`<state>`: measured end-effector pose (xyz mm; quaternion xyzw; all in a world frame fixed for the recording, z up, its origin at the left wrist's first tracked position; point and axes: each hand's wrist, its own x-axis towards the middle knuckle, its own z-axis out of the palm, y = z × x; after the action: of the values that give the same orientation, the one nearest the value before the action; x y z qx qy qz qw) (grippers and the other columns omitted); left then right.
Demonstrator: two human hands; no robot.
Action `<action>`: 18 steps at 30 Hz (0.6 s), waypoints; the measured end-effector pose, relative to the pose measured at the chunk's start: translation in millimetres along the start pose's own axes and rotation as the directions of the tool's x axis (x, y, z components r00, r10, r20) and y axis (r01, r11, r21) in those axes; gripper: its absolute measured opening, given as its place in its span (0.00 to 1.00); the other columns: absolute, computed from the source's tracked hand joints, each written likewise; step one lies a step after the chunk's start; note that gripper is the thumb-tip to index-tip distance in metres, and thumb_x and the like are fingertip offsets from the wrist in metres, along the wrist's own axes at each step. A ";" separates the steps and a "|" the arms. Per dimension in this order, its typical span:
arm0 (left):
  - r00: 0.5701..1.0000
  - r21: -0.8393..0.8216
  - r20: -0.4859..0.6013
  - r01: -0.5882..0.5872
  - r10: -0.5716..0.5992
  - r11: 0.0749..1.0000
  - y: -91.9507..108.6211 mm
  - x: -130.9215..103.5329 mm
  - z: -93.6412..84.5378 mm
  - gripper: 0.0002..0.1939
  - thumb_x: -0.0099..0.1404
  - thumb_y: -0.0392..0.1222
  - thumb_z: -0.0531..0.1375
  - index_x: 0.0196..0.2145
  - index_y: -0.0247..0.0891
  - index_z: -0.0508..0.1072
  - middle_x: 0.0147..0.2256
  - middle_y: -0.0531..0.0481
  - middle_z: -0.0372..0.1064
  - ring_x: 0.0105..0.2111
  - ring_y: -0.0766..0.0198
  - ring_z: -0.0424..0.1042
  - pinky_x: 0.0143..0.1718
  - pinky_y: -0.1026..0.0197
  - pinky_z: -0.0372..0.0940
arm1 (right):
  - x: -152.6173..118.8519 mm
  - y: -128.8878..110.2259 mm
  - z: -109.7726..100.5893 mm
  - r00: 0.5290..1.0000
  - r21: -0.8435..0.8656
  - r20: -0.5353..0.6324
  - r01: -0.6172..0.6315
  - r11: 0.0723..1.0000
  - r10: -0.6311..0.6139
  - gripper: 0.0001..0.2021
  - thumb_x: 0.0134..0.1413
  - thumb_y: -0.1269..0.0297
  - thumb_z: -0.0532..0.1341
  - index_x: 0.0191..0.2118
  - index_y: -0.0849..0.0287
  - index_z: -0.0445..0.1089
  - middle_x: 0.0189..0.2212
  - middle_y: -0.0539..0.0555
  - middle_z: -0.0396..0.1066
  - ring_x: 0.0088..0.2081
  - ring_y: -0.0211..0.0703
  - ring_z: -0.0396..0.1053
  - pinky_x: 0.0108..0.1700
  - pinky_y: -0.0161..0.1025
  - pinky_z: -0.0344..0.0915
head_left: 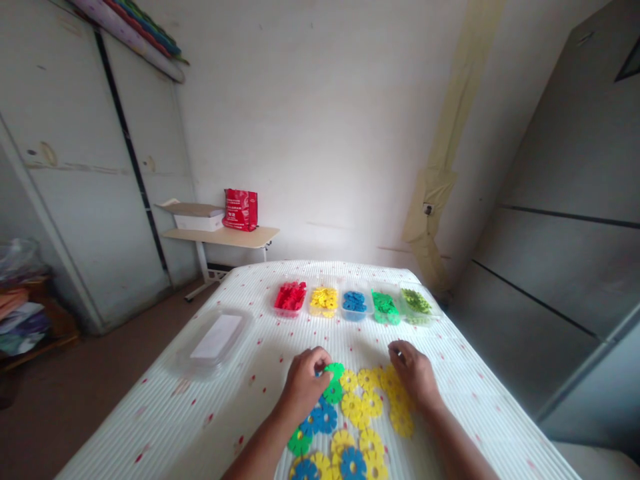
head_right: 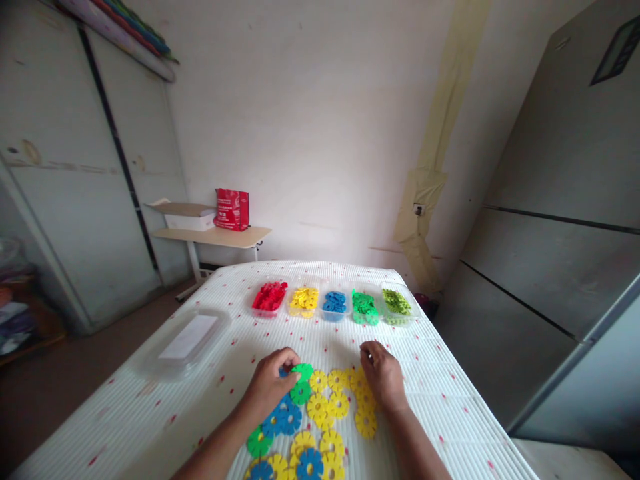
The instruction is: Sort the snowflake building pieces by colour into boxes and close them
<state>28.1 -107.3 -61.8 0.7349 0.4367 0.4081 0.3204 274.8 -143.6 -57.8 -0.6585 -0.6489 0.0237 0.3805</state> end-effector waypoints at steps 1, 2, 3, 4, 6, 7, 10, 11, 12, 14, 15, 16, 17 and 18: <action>1.000 -0.025 -0.005 0.010 -0.010 1.000 0.2 0.1 -0.1 0.06 0.46 0.31 0.53 0.23 0.38 0.67 0.23 0.55 0.65 0.27 0.67 0.64 0.30 0.68 0.58 | -1.1 -9.6 1.9 1.000 0.057 0.023 -0.001 0.998 -0.001 0.11 0.52 0.62 0.51 0.30 0.59 0.68 0.27 0.54 0.70 0.28 0.40 0.67 0.33 0.33 0.61; 1.000 -0.055 -0.004 0.022 -0.022 0.998 0.7 0.0 -0.1 0.05 0.47 0.32 0.54 0.24 0.38 0.67 0.23 0.55 0.65 0.27 0.67 0.65 0.30 0.68 0.58 | -2.6 -19.9 4.1 0.998 0.127 0.060 -0.007 0.992 -0.001 0.10 0.52 0.62 0.51 0.31 0.59 0.68 0.27 0.53 0.70 0.28 0.39 0.67 0.32 0.33 0.61; 0.999 -0.083 0.001 0.034 -0.034 0.996 1.6 -0.4 0.1 0.05 0.47 0.32 0.54 0.24 0.38 0.67 0.23 0.56 0.64 0.26 0.67 0.64 0.29 0.68 0.58 | -4.4 -30.5 6.4 0.994 0.205 0.108 -0.018 0.979 -0.004 0.11 0.52 0.62 0.52 0.34 0.60 0.68 0.28 0.53 0.70 0.28 0.38 0.66 0.32 0.33 0.61; 0.999 -0.105 0.004 0.043 -0.043 0.994 2.6 -0.9 0.4 0.04 0.47 0.33 0.54 0.24 0.38 0.66 0.22 0.56 0.64 0.26 0.67 0.64 0.29 0.69 0.58 | -6.5 -40.9 8.8 0.986 0.285 0.165 -0.035 0.958 -0.013 0.11 0.52 0.61 0.52 0.36 0.60 0.68 0.28 0.53 0.70 0.27 0.37 0.65 0.31 0.32 0.61; 0.999 -0.124 0.004 0.048 -0.047 0.991 5.1 -2.2 1.3 0.03 0.47 0.33 0.55 0.23 0.38 0.64 0.21 0.57 0.61 0.26 0.68 0.63 0.28 0.69 0.58 | -10.7 -59.6 13.2 0.955 0.423 0.290 -0.070 0.904 -0.062 0.13 0.52 0.60 0.54 0.39 0.60 0.68 0.28 0.52 0.70 0.26 0.36 0.64 0.28 0.31 0.60; 0.999 -0.126 0.009 0.047 -0.046 0.991 6.4 -2.9 1.8 0.03 0.47 0.33 0.55 0.23 0.38 0.64 0.21 0.57 0.60 0.25 0.68 0.63 0.27 0.69 0.57 | -12.4 -67.2 14.9 0.936 0.472 0.340 -0.082 0.878 -0.095 0.12 0.51 0.60 0.55 0.39 0.60 0.68 0.28 0.51 0.69 0.25 0.35 0.63 0.27 0.31 0.59; 0.998 -0.133 0.055 0.048 -0.041 0.990 10.5 -4.8 2.7 0.03 0.47 0.33 0.56 0.22 0.37 0.63 0.21 0.58 0.59 0.24 0.69 0.61 0.26 0.69 0.56 | -15.6 -80.1 17.2 0.907 0.536 0.393 -0.094 0.839 -0.149 0.08 0.49 0.62 0.58 0.33 0.60 0.69 0.24 0.48 0.67 0.25 0.34 0.61 0.26 0.29 0.57; 0.996 -0.139 0.078 0.052 -0.041 0.989 11.7 -5.2 2.4 0.03 0.47 0.34 0.57 0.22 0.37 0.64 0.20 0.58 0.60 0.24 0.69 0.61 0.25 0.69 0.56 | -15.8 -80.6 17.0 0.905 0.534 0.400 -0.101 0.839 -0.146 0.06 0.48 0.64 0.58 0.31 0.60 0.69 0.23 0.48 0.66 0.25 0.33 0.61 0.26 0.29 0.56; 0.994 -0.145 0.099 0.054 -0.040 0.988 12.7 -5.3 1.7 0.02 0.48 0.34 0.57 0.22 0.37 0.65 0.20 0.57 0.61 0.24 0.69 0.62 0.25 0.69 0.56 | -15.3 -79.2 16.1 0.899 0.524 0.417 -0.117 0.843 -0.135 0.05 0.47 0.65 0.58 0.30 0.60 0.69 0.22 0.47 0.65 0.24 0.32 0.60 0.25 0.29 0.56; 0.992 -0.158 0.123 0.048 -0.028 0.986 13.4 -5.0 -1.6 0.01 0.50 0.36 0.57 0.23 0.36 0.67 0.22 0.55 0.64 0.25 0.68 0.64 0.27 0.68 0.58 | -11.2 -71.9 12.2 0.861 0.487 0.498 -0.180 0.855 -0.103 0.04 0.45 0.67 0.58 0.30 0.60 0.68 0.20 0.46 0.64 0.21 0.31 0.59 0.22 0.28 0.54; 0.993 -0.159 0.118 0.043 -0.025 0.986 13.0 -4.6 -4.2 0.02 0.51 0.36 0.56 0.24 0.36 0.69 0.23 0.54 0.67 0.26 0.67 0.66 0.29 0.68 0.59 | -6.9 -66.6 8.8 0.835 0.455 0.545 -0.220 0.863 -0.075 0.04 0.44 0.68 0.58 0.29 0.60 0.68 0.20 0.45 0.64 0.19 0.30 0.58 0.21 0.28 0.54; 0.995 -0.153 0.097 0.040 -0.026 0.987 12.1 -4.1 -7.3 0.04 0.51 0.37 0.56 0.25 0.36 0.70 0.24 0.53 0.69 0.28 0.66 0.67 0.30 0.67 0.60 | -0.7 -61.0 4.4 0.817 0.412 0.576 -0.255 0.875 -0.032 0.04 0.42 0.69 0.57 0.28 0.60 0.68 0.19 0.45 0.64 0.18 0.30 0.58 0.19 0.28 0.54; 0.997 -0.137 0.070 0.038 -0.029 0.990 10.7 -3.7 -10.7 0.05 0.52 0.37 0.56 0.25 0.36 0.71 0.25 0.52 0.70 0.29 0.65 0.68 0.32 0.66 0.61 | 7.6 -55.4 -1.2 0.812 0.361 0.584 -0.279 0.890 0.017 0.04 0.41 0.70 0.57 0.27 0.60 0.68 0.18 0.45 0.64 0.17 0.30 0.58 0.18 0.28 0.54; 0.999 -0.114 0.040 0.038 -0.034 0.993 9.0 -3.5 -14.2 0.05 0.51 0.37 0.56 0.25 0.36 0.71 0.25 0.51 0.71 0.29 0.64 0.69 0.33 0.65 0.61 | 17.9 -50.1 -7.7 0.829 0.305 0.553 -0.288 0.908 0.077 0.03 0.40 0.71 0.57 0.25 0.60 0.67 0.17 0.45 0.64 0.16 0.30 0.58 0.17 0.28 0.54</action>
<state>18.0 -112.6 -48.9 0.7150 0.4195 0.4127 0.3775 239.7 -138.1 -17.4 -0.6009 -0.6443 0.3646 0.3015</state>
